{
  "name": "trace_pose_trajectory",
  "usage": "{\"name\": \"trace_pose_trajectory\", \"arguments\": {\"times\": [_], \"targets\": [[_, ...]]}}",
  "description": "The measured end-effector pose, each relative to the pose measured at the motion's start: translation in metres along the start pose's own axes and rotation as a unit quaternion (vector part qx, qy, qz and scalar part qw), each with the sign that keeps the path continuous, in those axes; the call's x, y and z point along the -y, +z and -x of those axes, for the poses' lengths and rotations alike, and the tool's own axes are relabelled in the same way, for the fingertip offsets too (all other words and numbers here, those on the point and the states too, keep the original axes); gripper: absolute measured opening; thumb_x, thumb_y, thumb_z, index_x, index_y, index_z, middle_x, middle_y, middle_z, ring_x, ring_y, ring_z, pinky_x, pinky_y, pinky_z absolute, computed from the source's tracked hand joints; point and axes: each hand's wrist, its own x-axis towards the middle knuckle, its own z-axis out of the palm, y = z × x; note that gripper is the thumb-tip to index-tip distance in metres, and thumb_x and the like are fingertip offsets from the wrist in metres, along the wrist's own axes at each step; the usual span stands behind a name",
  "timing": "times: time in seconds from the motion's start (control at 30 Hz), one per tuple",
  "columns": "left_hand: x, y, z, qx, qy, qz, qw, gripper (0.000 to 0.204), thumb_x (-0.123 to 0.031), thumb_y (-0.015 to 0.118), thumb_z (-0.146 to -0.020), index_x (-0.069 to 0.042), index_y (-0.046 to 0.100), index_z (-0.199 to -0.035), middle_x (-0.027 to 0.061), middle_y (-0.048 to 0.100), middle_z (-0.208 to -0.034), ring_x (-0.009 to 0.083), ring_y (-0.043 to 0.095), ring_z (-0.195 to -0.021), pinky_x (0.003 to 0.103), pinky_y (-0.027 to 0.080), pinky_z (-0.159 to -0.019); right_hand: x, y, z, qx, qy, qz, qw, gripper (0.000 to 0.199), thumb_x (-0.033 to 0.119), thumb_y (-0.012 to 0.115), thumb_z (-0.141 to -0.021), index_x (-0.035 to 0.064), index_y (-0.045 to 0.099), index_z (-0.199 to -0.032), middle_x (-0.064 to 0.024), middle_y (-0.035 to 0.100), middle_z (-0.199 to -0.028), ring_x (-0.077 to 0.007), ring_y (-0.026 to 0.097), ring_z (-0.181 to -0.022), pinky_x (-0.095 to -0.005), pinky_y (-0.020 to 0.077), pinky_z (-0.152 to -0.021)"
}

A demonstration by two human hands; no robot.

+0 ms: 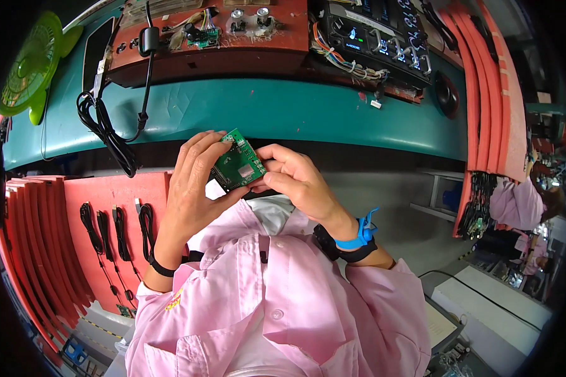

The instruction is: The person turns over a circuit board, places it into a testing fixture, and connects a cable. They press buttons on a control panel, move a joystick, and use a mouse while looking at a monitor before removing the board and cable.

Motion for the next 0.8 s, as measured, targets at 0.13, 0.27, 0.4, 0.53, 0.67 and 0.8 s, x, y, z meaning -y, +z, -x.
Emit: {"name": "trace_pose_trajectory", "arguments": {"times": [0.13, 0.27, 0.4, 0.53, 0.67, 0.8], "targets": [[0.0007, 0.0039, 0.0022, -0.019, 0.011, -0.016, 1.000, 0.063, -0.012, 0.076, -0.052, -0.006, 0.048, -0.108, 0.0121, 0.049, -0.111, 0.0311, 0.047, -0.101, 0.039, 0.043, -0.082, 0.0007, 0.0007, -0.0008, -0.010, 0.000, 0.012, 1.000, 0.031, 0.005, 0.044, -0.083, -0.0062, 0.042, -0.111, -0.0153, 0.057, -0.101, -0.0215, 0.058, -0.092, -0.0328, 0.0468, -0.083], [0.0011, 0.0057, 0.0026, -0.028, 0.018, -0.020, 0.999, 0.062, -0.010, 0.077, -0.052, -0.006, 0.049, -0.107, 0.0118, 0.050, -0.112, 0.0315, 0.047, -0.101, 0.039, 0.043, -0.082, -0.0001, 0.0006, -0.0019, -0.014, -0.010, 0.035, 0.999, 0.030, 0.003, 0.043, -0.082, -0.0067, 0.043, -0.110, -0.0145, 0.057, -0.100, -0.0204, 0.057, -0.092, -0.0323, 0.0465, -0.083], [0.0022, 0.0059, 0.0025, -0.029, 0.026, -0.028, 0.999, 0.062, -0.011, 0.077, -0.051, -0.007, 0.049, -0.107, 0.0110, 0.050, -0.111, 0.0305, 0.048, -0.100, 0.038, 0.043, -0.081, -0.0006, 0.0002, -0.0019, -0.018, -0.021, 0.088, 0.996, 0.029, 0.000, 0.042, -0.081, -0.0068, 0.044, -0.109, -0.0132, 0.057, -0.099, -0.0183, 0.057, -0.091, -0.0312, 0.0464, -0.083], [0.0014, 0.0048, 0.0033, -0.022, 0.025, -0.027, 0.999, 0.062, -0.009, 0.077, -0.052, -0.006, 0.049, -0.107, 0.0115, 0.050, -0.112, 0.0311, 0.047, -0.101, 0.039, 0.043, -0.082, -0.0030, -0.0008, -0.0016, -0.035, -0.019, 0.178, 0.983, 0.029, -0.002, 0.042, -0.080, -0.0067, 0.045, -0.108, -0.0114, 0.057, -0.098, -0.0147, 0.055, -0.089, -0.0285, 0.0458, -0.080], [0.0002, 0.0047, 0.0038, -0.020, 0.027, -0.020, 0.999, 0.062, -0.006, 0.076, -0.053, -0.006, 0.049, -0.108, 0.0128, 0.050, -0.114, 0.0320, 0.047, -0.102, 0.039, 0.043, -0.083, -0.0054, 0.0001, -0.0009, -0.045, -0.027, 0.233, 0.971, 0.028, -0.003, 0.042, -0.079, -0.0061, 0.046, -0.106, -0.0089, 0.057, -0.094, -0.0102, 0.054, -0.085, -0.0238, 0.0438, -0.073], [-0.0002, 0.0017, 0.0024, -0.020, 0.021, 0.000, 1.000, 0.058, -0.009, 0.073, -0.055, -0.005, 0.051, -0.108, 0.0143, 0.050, -0.112, 0.0326, 0.048, -0.100, 0.039, 0.043, -0.082, 0.0014, 0.0038, 0.0003, -0.037, -0.023, 0.233, 0.972, 0.021, 0.001, 0.044, -0.079, -0.0046, 0.049, -0.099, -0.0041, 0.057, -0.076, -0.0061, 0.048, -0.069, -0.0224, 0.0380, -0.058]]}}
